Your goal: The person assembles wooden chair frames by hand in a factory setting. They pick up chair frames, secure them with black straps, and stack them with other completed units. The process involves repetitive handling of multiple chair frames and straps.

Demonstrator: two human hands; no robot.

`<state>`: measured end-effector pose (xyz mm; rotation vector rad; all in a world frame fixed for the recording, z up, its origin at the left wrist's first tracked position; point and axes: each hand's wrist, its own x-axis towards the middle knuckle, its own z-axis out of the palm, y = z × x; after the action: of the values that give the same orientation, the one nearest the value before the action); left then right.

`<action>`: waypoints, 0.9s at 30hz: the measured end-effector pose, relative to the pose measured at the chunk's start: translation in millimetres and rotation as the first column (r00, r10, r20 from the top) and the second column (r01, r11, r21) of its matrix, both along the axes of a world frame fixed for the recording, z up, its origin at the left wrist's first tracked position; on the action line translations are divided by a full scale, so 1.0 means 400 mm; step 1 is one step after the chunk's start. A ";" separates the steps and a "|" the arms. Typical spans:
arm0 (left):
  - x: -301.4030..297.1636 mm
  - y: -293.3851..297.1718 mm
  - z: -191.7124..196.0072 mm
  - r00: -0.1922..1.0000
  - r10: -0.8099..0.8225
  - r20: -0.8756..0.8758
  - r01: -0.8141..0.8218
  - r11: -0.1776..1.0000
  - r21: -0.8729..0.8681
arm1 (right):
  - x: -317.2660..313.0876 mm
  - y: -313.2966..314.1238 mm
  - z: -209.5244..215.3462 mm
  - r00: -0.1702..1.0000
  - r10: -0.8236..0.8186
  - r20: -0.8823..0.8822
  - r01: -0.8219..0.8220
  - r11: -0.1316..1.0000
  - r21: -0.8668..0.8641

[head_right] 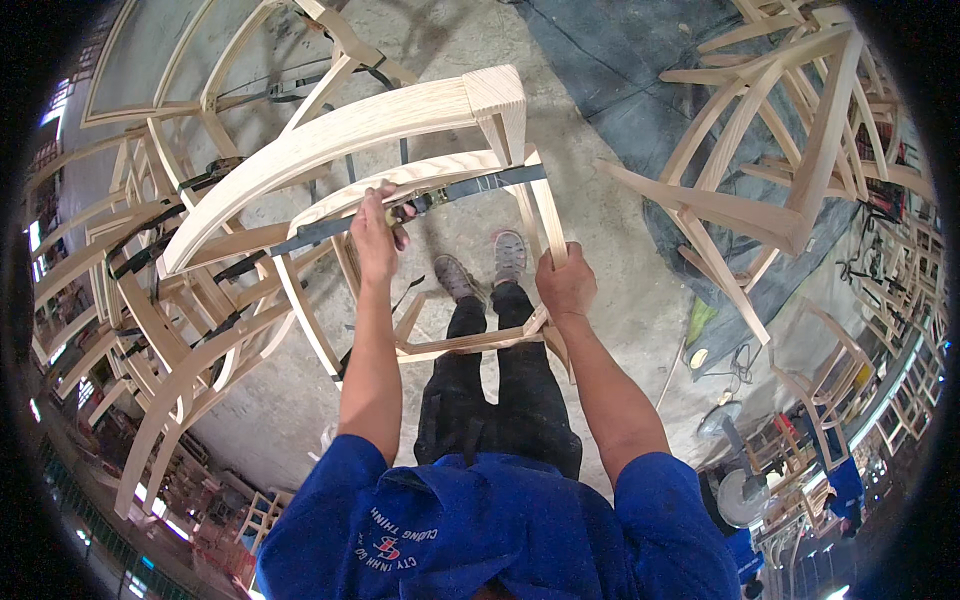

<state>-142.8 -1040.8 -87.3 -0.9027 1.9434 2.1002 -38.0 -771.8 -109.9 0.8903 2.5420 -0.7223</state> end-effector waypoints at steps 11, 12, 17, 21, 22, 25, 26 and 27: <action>0.102 0.016 -0.030 0.982 0.053 -0.181 -0.041 0.997 0.070 | -0.121 -0.165 0.156 0.628 0.512 -0.586 -0.527 0.834 0.164; 0.110 0.039 -0.016 0.984 0.041 -0.173 -0.033 0.998 0.052 | -0.176 -0.205 0.157 0.603 0.537 -0.590 -0.596 0.795 0.115; 0.095 0.012 -0.030 0.988 0.023 -0.151 -0.004 0.992 0.125 | -0.323 -0.260 0.152 0.457 0.839 -0.295 -0.840 0.516 0.166; 0.081 -0.011 -0.004 0.998 -0.044 0.035 0.038 0.983 0.178 | -0.340 -0.277 0.139 0.490 0.851 -0.187 -0.850 0.514 0.112; 0.080 -0.004 -0.001 0.997 -0.032 0.071 0.017 0.980 0.199 | -0.339 -0.287 0.131 0.543 0.826 -0.148 -0.825 0.558 0.087; 0.064 0.010 -0.012 0.993 0.021 0.120 -0.043 0.982 0.184 | -0.328 -0.297 0.106 0.632 0.765 -0.124 -0.764 0.642 0.065; 0.064 0.012 -0.036 0.997 0.080 0.019 -0.082 0.990 0.115 | -0.317 -0.303 0.103 0.643 0.754 -0.131 -0.754 0.654 0.063; 0.066 0.011 -0.072 0.986 0.141 -0.089 -0.137 0.989 0.047 | -0.312 -0.314 0.110 0.621 0.774 -0.119 -0.776 0.629 0.042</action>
<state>-116.2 -1036.5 -115.9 -0.9759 1.9246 2.2891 -162.7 -897.2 -65.9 -0.3346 2.6436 -0.4988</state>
